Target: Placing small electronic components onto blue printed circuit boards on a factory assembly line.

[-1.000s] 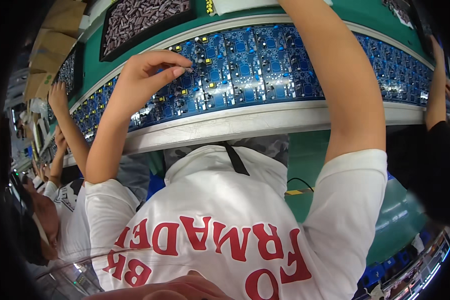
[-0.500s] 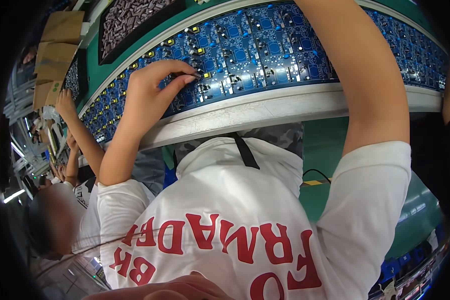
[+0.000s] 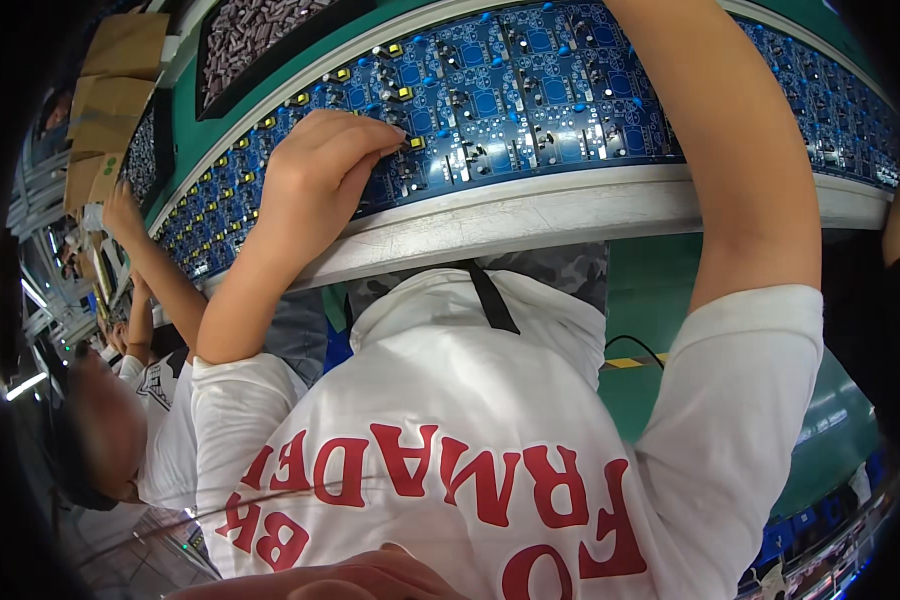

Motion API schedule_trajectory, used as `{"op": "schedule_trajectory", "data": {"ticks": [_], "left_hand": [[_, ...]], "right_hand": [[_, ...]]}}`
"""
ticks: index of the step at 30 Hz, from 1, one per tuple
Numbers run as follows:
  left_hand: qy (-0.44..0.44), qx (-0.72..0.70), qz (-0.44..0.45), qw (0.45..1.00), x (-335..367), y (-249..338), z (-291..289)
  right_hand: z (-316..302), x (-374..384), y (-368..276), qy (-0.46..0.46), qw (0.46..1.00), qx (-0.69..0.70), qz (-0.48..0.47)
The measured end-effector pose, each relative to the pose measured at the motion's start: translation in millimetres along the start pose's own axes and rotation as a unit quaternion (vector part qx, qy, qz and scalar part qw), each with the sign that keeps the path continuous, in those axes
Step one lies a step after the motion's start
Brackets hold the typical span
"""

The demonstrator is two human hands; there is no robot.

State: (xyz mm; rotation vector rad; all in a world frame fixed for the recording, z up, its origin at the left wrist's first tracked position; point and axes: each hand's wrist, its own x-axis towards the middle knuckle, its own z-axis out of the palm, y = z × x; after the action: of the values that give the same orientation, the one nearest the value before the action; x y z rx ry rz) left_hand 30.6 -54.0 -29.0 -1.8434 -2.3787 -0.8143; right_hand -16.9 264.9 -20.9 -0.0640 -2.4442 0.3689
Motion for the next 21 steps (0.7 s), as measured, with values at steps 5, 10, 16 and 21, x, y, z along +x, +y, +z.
{"op": "schedule_trajectory", "data": {"ticks": [5, 10, 16, 21], "left_hand": [[0.003, 0.024, 0.053, 0.998, -0.7, -3.1, 0.5], [-0.015, 0.04, 0.101, 0.994, 4.5, -6.3, -3.8], [-0.007, 0.08, 0.107, 0.991, 2.6, 3.0, -5.2], [0.011, 0.006, 0.031, 0.999, 28.4, -15.9, -27.9]], "right_hand": [[0.3, -1.6, 1.1, -0.006, 1.0, 0.009, 0.011], [-3.0, -1.6, -0.4, 0.011, 1.0, 0.018, 0.014], [-19.6, -10.1, -4.2, 0.042, 0.997, 0.07, 0.015], [-48.7, -65.7, -16.9, -0.079, 0.982, 0.139, 0.105]]}}
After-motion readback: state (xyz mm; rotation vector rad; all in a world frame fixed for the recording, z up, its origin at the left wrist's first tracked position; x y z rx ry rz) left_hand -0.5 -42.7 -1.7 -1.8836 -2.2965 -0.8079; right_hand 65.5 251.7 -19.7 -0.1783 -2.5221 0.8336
